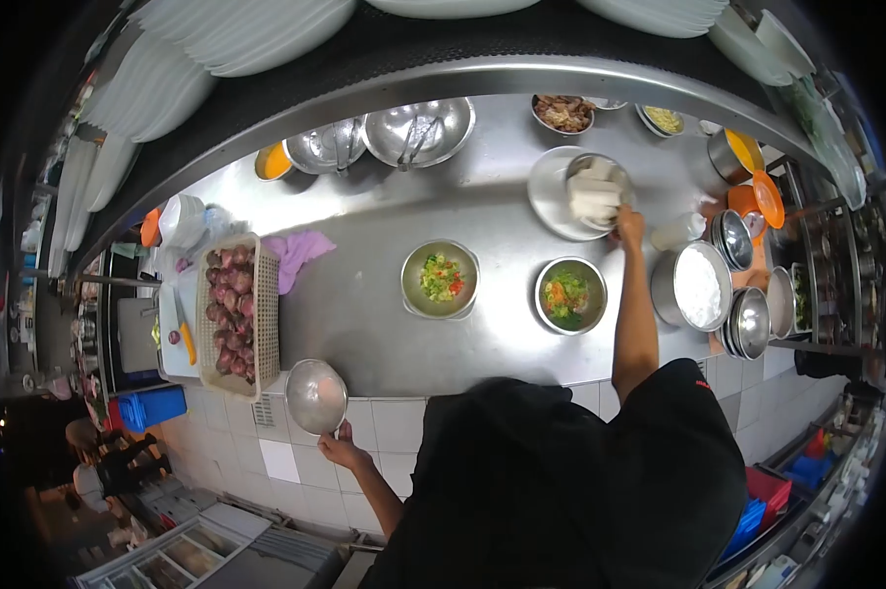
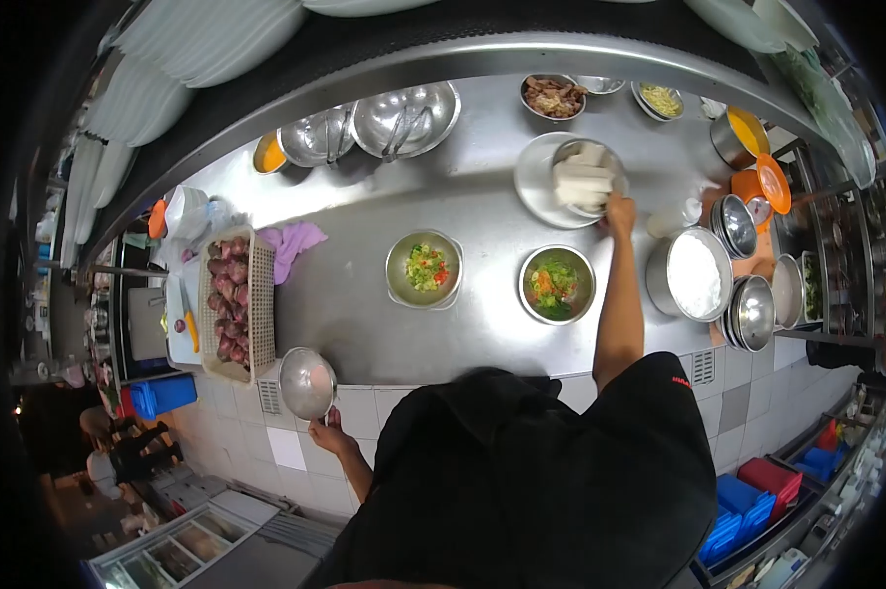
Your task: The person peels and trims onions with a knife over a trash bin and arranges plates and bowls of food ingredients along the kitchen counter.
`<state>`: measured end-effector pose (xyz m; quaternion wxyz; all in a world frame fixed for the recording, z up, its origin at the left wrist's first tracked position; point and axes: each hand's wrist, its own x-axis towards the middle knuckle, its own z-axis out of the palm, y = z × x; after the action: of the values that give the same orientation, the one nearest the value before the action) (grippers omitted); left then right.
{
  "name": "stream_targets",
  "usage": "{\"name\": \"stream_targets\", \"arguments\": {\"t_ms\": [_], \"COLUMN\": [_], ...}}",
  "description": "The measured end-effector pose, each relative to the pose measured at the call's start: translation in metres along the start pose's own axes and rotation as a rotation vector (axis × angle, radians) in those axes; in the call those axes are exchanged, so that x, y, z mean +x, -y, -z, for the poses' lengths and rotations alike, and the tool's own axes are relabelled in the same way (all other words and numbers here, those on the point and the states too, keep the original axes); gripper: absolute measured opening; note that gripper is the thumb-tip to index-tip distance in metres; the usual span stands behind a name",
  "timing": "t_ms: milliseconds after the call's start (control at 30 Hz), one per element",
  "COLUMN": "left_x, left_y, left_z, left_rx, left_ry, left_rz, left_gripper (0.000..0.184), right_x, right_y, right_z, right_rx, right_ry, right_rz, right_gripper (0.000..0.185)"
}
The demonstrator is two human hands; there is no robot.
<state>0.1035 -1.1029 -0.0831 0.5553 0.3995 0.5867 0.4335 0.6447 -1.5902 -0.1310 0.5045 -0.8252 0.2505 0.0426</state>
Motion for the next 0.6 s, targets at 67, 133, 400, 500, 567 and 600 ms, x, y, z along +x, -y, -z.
{"name": "stream_targets", "arguments": {"t_ms": [67, 133, 400, 500, 567, 600], "left_x": [0.003, 0.003, 0.017, 0.017, 0.02, 0.013], "left_y": [-0.002, 0.001, 0.011, 0.012, 0.015, 0.008], "left_z": [0.008, 0.018, 0.031, 0.039, 0.044, 0.044], "left_rx": [-0.002, -0.002, 0.022, 0.008, -0.03, -0.045], "left_ry": [-0.022, -0.037, -0.077, -0.088, -0.098, -0.131], "left_rz": [-0.001, 0.0, -0.008, -0.025, -0.108, -0.112], "left_gripper": [0.029, 0.029, 0.028, 0.025, 0.024, 0.023], "right_x": [0.021, 0.034, 0.034, 0.139, 0.297, 0.406], "right_y": [-0.006, -0.008, 0.084, 0.103, 0.08, 0.068], "right_z": [0.009, 0.029, 0.006, -0.017, -0.032, -0.04], "right_rx": [0.225, 0.271, -0.524, 0.37, 0.076, -0.589], "right_ry": [-0.145, -0.124, -0.822, 0.153, 0.522, 0.389], "right_rz": [-0.009, -0.044, 0.31, 0.505, 0.677, 0.988], "right_gripper": [0.05, 0.05, 0.084, 0.083, 0.065, 0.053]}}
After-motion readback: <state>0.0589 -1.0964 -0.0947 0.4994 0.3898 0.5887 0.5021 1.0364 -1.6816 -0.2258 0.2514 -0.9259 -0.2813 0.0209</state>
